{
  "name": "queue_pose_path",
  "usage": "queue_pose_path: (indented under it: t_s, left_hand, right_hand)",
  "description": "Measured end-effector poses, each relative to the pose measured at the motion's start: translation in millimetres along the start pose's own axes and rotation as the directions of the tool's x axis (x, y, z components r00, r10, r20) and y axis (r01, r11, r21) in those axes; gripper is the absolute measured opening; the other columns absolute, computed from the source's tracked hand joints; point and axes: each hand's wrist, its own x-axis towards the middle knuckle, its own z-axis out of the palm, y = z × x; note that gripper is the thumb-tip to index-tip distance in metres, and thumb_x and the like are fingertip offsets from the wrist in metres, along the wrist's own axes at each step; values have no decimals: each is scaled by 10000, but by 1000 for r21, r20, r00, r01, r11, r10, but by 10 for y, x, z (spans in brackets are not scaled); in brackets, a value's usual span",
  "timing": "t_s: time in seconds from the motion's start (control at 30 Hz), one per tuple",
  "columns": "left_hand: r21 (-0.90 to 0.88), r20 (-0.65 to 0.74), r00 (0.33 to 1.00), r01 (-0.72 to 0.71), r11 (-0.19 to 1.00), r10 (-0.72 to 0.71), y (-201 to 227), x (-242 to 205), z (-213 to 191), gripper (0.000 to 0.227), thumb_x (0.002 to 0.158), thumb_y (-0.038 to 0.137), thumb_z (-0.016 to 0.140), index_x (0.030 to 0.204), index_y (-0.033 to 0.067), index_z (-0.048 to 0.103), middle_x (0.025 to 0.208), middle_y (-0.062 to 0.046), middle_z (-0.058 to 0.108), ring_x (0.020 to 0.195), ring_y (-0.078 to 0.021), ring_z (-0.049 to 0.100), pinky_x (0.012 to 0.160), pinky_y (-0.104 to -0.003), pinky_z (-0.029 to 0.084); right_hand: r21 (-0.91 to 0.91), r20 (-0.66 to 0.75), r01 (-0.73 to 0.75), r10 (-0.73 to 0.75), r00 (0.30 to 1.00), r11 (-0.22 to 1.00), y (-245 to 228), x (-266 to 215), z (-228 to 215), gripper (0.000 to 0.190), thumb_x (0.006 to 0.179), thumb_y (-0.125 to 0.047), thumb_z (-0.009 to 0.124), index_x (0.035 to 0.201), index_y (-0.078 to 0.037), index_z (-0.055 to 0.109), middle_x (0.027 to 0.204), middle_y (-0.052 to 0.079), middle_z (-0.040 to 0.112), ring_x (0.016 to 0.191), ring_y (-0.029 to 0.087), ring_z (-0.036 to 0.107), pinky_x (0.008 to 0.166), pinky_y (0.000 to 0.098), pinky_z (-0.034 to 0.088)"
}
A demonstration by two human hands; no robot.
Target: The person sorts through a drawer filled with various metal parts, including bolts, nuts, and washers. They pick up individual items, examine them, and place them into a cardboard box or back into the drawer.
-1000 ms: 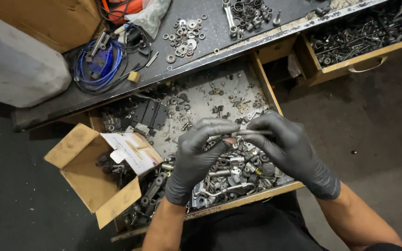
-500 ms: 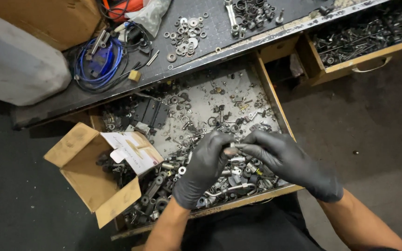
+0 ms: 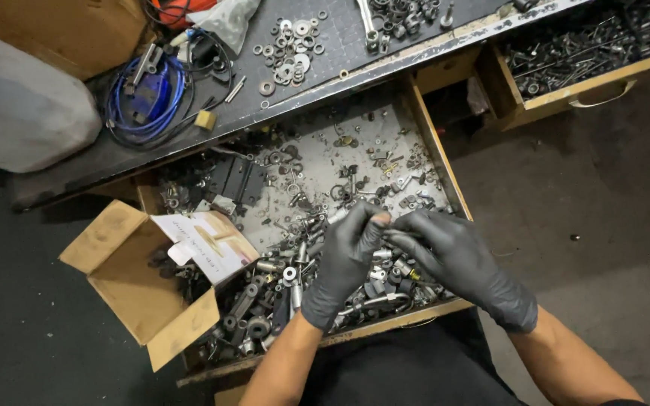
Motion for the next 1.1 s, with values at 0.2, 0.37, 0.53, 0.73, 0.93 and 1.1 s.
queue_pose_path:
  t_s: [0.2, 0.37, 0.53, 0.73, 0.93, 1.1]
  left_hand:
    - [-593, 56, 929, 326, 737, -366, -335, -30, -26, 228, 1055, 328, 593, 1052, 100, 586, 950, -1, 555, 836, -88, 543, 763, -229, 580]
    - [-703, 99, 937, 305, 642, -336, -361, -66, -79, 201, 1067, 307, 560, 964, 134, 556, 778, 34, 481, 652, -32, 467, 579, -129, 424]
    - [-716, 109, 954, 270, 644, -278, -625, -144, -132, 205, 1032, 290, 637, 963, 130, 529, 723, 29, 432, 596, -35, 406, 551, -142, 369]
    - [-690, 102, 922, 336, 642, -373, -601, -207, -326, 239, 1052, 329, 587, 970, 105, 578, 652, 12, 445, 507, -66, 405, 475, -200, 390]
    - [-62, 15, 946, 324, 944, -323, -390, -108, -387, 204, 972, 308, 721, 1006, 107, 729, 729, -107, 700, 633, -176, 640, 616, -290, 527]
    - [668, 290, 952, -133, 733, -92, -347, 73, -185, 683, 1033, 530, 401, 1573, 121, 313, 1639, -172, 302, 1502, -318, 253, 1247, -469, 177]
  right_hand:
    - [429, -51, -188, 231, 972, 884, 234, -40, 158, 158, 1022, -211, 647, 1119, -96, 697, 895, 128, 737, 948, 297, 741, 877, 431, 568]
    - [627, 73, -279, 302, 951, 727, 359, -34, 182, 239, 1072, -226, 539, 1137, -32, 662, 682, 83, 629, 649, 153, 585, 638, 300, 510]
    - [793, 177, -326, 318, 932, 514, 310, -5, 170, 271, 1072, -197, 469, 1151, 20, 611, 733, 198, 730, 645, 215, 720, 625, 290, 523]
    - [886, 131, -291, 406, 904, 362, 315, 67, 178, 280, 1073, -261, 493, 1175, -15, 578, 762, 155, 692, 610, 112, 586, 547, 193, 420]
    - [844, 7, -213, 386, 922, 492, 248, 359, -122, 200, 988, -98, 655, 1167, -41, 585, 830, 85, 675, 658, 104, 569, 614, 218, 462]
    - [430, -393, 31, 156, 906, 902, 808, 996, -507, 128, 1080, -98, 673, 1077, -146, 554, 1061, 40, 662, 1027, 180, 647, 996, 326, 537]
